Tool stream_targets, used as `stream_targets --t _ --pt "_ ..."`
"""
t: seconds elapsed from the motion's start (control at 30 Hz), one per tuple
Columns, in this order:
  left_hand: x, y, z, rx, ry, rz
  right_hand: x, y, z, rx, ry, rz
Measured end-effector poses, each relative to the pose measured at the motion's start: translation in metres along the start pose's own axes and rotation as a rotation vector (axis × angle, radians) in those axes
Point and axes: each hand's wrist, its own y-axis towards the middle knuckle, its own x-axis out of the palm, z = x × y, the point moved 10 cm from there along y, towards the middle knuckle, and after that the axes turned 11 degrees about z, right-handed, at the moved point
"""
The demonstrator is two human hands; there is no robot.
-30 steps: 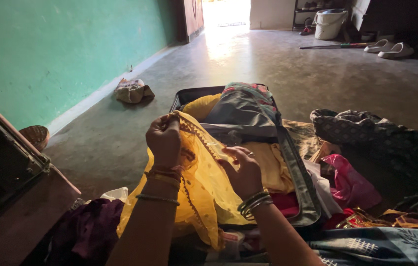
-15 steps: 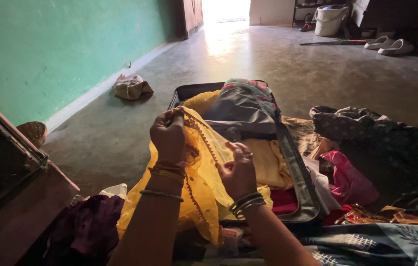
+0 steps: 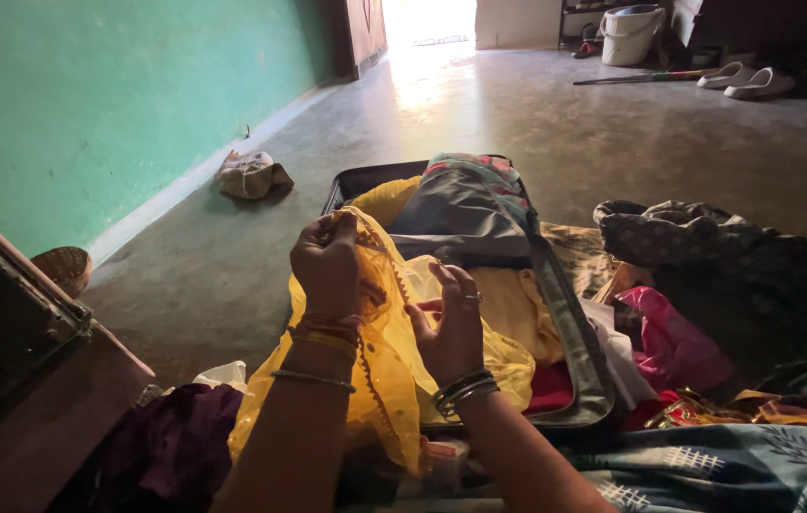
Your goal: The person packs clothes into an open suitcase on the floor. They place a dark garment into a clear plastic bag, seal it, and press it down inside the suitcase. Then, they fold a yellow sheer fabric and place it on top of the packed items.
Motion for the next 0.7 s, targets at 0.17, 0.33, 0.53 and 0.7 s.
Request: stream_targets --t 0.17,0.33,0.53,0.7 --pt "0.004 -0.002 -0.002 -0.037 -0.006 0.014 0.017 -0.001 0.011 0.01 0.058 -0.051" --pt "0.008 -0.005 -0.002 -0.073 -0.068 -0.014 0.015 -0.004 0.01 -0.051 0.076 -0.002" --pt "0.003 -0.001 -0.006 -0.07 -0.083 -0.014 0.006 -0.001 0.015 -0.09 0.043 0.055" --pt "0.002 -0.001 -0.006 -0.041 -0.073 -0.015 -0.011 0.004 0.004 -0.245 -0.053 0.172"
